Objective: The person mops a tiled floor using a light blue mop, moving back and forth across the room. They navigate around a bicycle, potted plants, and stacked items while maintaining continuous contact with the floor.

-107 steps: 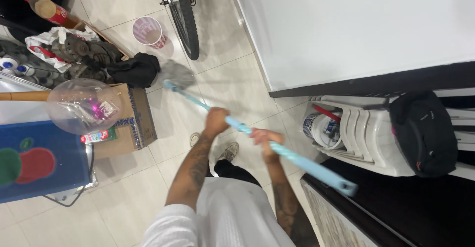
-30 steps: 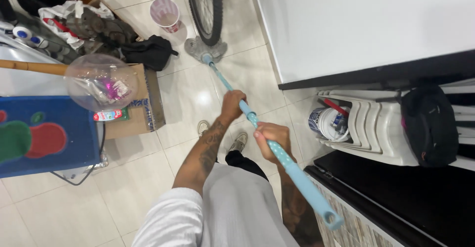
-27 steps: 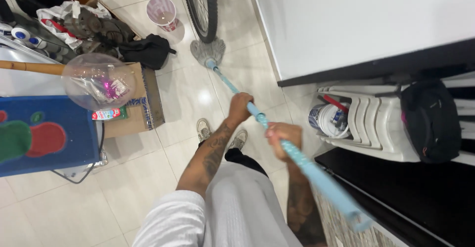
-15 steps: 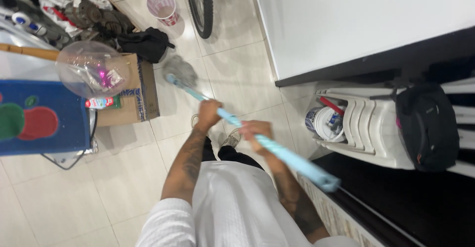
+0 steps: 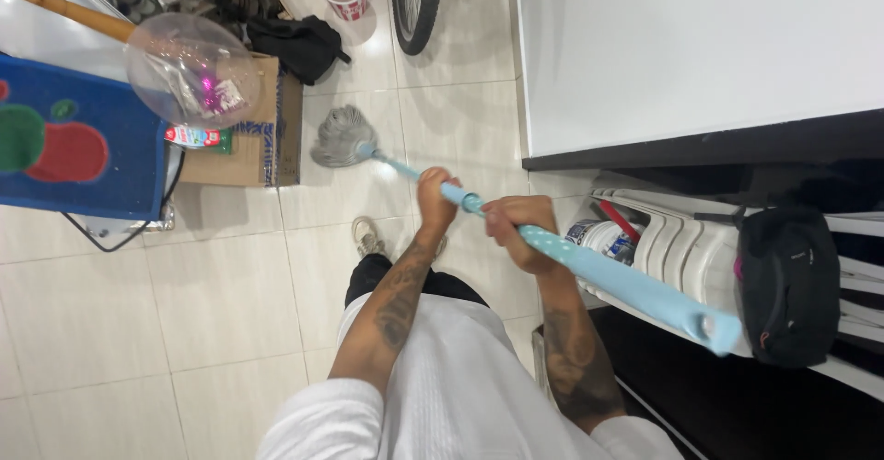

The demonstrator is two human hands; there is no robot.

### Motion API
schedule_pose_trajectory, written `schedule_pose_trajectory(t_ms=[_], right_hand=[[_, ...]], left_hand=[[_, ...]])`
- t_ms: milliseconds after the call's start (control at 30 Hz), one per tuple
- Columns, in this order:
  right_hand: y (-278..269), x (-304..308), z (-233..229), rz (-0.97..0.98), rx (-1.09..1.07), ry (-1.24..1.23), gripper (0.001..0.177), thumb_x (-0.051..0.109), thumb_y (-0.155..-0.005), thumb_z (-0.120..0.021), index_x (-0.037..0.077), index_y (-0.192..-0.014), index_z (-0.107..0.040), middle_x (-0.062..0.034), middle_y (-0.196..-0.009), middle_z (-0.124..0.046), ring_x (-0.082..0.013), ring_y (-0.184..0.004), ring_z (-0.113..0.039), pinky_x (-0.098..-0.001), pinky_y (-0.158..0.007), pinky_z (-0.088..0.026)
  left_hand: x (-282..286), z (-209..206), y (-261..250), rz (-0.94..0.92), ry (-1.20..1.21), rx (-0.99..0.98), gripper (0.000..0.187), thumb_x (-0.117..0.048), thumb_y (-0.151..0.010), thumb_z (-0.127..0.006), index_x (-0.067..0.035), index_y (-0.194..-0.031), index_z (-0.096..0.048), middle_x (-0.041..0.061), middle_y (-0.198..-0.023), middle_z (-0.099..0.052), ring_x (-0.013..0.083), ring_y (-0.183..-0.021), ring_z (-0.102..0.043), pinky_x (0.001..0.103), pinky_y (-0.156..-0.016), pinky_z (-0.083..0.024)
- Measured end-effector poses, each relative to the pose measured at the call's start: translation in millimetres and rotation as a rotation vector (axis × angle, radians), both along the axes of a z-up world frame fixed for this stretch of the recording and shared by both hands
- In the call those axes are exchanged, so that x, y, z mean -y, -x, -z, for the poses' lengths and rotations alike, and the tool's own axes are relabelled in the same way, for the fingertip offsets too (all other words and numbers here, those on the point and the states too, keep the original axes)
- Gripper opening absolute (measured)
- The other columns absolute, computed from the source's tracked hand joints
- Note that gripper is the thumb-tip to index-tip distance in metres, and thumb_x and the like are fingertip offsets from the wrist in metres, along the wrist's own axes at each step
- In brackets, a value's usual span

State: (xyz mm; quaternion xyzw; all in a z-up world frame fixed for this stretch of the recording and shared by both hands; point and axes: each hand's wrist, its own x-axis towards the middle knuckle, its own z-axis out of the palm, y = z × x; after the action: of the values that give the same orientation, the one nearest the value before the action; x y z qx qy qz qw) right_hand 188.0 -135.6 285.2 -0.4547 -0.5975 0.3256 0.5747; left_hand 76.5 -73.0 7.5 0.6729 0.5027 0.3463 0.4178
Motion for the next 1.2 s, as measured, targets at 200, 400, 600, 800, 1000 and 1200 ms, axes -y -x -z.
schedule_pose_trajectory(t_ms=[200,400,600,800,1000,1200], right_hand=[[6.0,22.3,-8.4,0.205,0.131,0.105,0.054,0.009,-0.100,-0.060,0.011,-0.046,-0.055,-0.0049,-0.044,-0.057,-0.0263,-0.048,-0.067,-0.0503,-0.074,-0.063],[52.5,43.0,-16.5,0.283,0.308,0.171,0.051,0.011,-0.099,-0.062,0.009,-0.048,-0.059,-0.0049,-0.048,-0.062,-0.0287,-0.054,-0.072,-0.0514,-0.078,-0.063],[73.3,112.7,-1.5,0.448,0.275,0.102,0.055,0.024,-0.107,-0.057,0.009,-0.054,-0.061,-0.0092,-0.051,-0.063,-0.0309,-0.058,-0.071,-0.0510,-0.077,-0.062],[98.0,147.9,44.9,0.546,0.027,0.050,0.050,0.016,-0.110,-0.047,0.007,-0.062,-0.056,-0.0115,-0.050,-0.056,-0.0345,-0.065,-0.072,-0.0529,-0.085,-0.062],[187.6,123.7,92.3,0.328,0.043,0.117,0.056,0.029,-0.109,-0.056,0.005,-0.058,-0.062,-0.0156,-0.065,-0.072,-0.0369,-0.077,-0.077,-0.0565,-0.083,-0.058],[200.4,121.0,27.0,0.102,0.087,0.189,0.046,0.009,-0.100,-0.060,0.006,-0.054,-0.064,-0.0102,-0.057,-0.068,-0.0327,-0.067,-0.076,-0.0621,-0.083,-0.059]], left_hand=[[-0.8,0.8,-34.4,0.186,0.009,0.090,0.025,-0.008,-0.081,-0.075,-0.013,-0.063,-0.059,0.005,-0.070,-0.060,0.0306,-0.090,-0.064,0.042,-0.092,-0.045],[14.2,22.6,-31.8,0.400,-0.008,0.131,0.022,-0.009,-0.074,-0.079,-0.016,-0.067,-0.060,0.002,-0.071,-0.063,0.0281,-0.090,-0.065,0.039,-0.092,-0.046],[53.1,-35.7,16.1,0.731,0.124,-0.177,0.007,-0.015,-0.077,-0.073,-0.018,-0.082,-0.069,0.003,-0.085,-0.071,0.0305,-0.099,-0.068,0.052,-0.098,-0.048],[54.0,-59.3,90.4,0.851,0.167,-0.416,0.012,-0.023,-0.081,-0.069,-0.021,-0.087,-0.079,0.006,-0.089,-0.078,0.0309,-0.100,-0.074,0.058,-0.100,-0.050],[20.2,-5.8,202.6,0.663,0.042,-0.514,0.009,-0.013,-0.078,-0.075,-0.013,-0.087,-0.078,0.011,-0.088,-0.075,0.0349,-0.100,-0.071,0.058,-0.102,-0.046],[81.1,-14.0,205.8,0.199,0.056,-0.218,0.021,-0.009,-0.075,-0.082,-0.009,-0.075,-0.061,0.010,-0.078,-0.063,0.0331,-0.097,-0.064,0.051,-0.102,-0.041]])
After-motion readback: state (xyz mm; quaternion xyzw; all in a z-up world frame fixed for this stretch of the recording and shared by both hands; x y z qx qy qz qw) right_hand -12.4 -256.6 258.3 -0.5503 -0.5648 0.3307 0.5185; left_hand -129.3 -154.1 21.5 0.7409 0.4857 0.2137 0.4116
